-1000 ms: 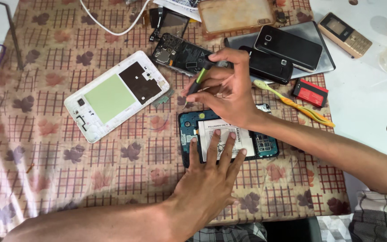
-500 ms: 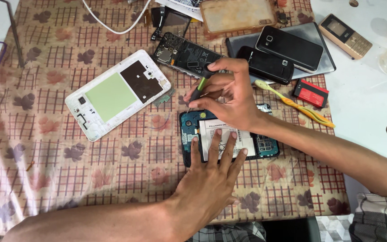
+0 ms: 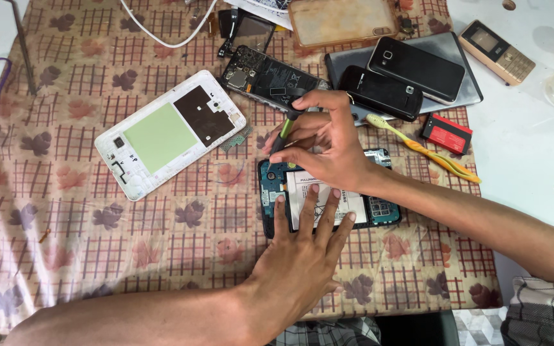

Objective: The person uses a screwdriver to remove screws from a disassembled smartphone, then places the back cover on the device and presses the edges to snap it into place. They then pick up another disassembled phone and begin removing screws from its internal components.

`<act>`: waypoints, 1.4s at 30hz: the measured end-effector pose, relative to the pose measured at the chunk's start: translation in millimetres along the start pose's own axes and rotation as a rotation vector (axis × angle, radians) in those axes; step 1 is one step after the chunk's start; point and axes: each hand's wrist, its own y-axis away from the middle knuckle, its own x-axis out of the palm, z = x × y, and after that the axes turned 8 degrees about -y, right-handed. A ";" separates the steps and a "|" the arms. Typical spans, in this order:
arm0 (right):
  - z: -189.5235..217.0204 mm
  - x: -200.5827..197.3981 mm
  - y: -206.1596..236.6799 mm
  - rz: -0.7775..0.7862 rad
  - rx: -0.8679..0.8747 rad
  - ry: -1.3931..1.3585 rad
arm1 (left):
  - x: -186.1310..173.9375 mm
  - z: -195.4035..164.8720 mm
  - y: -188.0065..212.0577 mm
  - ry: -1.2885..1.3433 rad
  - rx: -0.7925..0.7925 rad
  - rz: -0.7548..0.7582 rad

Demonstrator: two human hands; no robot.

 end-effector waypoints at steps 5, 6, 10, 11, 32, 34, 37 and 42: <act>-1.5 -1.5 0.6 -0.004 0.007 -0.001 | 0.3 -0.3 -0.3 -0.009 0.001 -0.004; -1.5 -1.9 0.4 -0.018 0.008 -0.003 | 0.1 -0.4 -0.5 -0.010 0.001 0.004; 1.7 -5.0 -3.0 -0.085 0.013 -0.060 | -3.9 -0.5 -0.1 -0.001 -0.008 -0.006; 3.3 -6.9 -4.1 -0.104 0.015 -0.086 | -7.0 0.4 1.1 0.005 -0.011 -0.020; 25.0 -56.8 17.5 -0.517 0.122 -0.420 | -17.8 118.1 -40.3 0.929 -0.175 -0.552; 25.6 -58.9 18.3 -0.522 0.126 -0.435 | -16.0 117.9 -42.0 1.022 -0.149 -0.552; 27.4 -62.2 19.1 -0.516 0.130 -0.438 | -16.2 117.2 -43.2 1.146 -0.168 -0.530; 27.4 -66.5 21.7 -0.507 0.123 -0.440 | -17.1 116.9 -46.9 1.224 -0.200 -0.492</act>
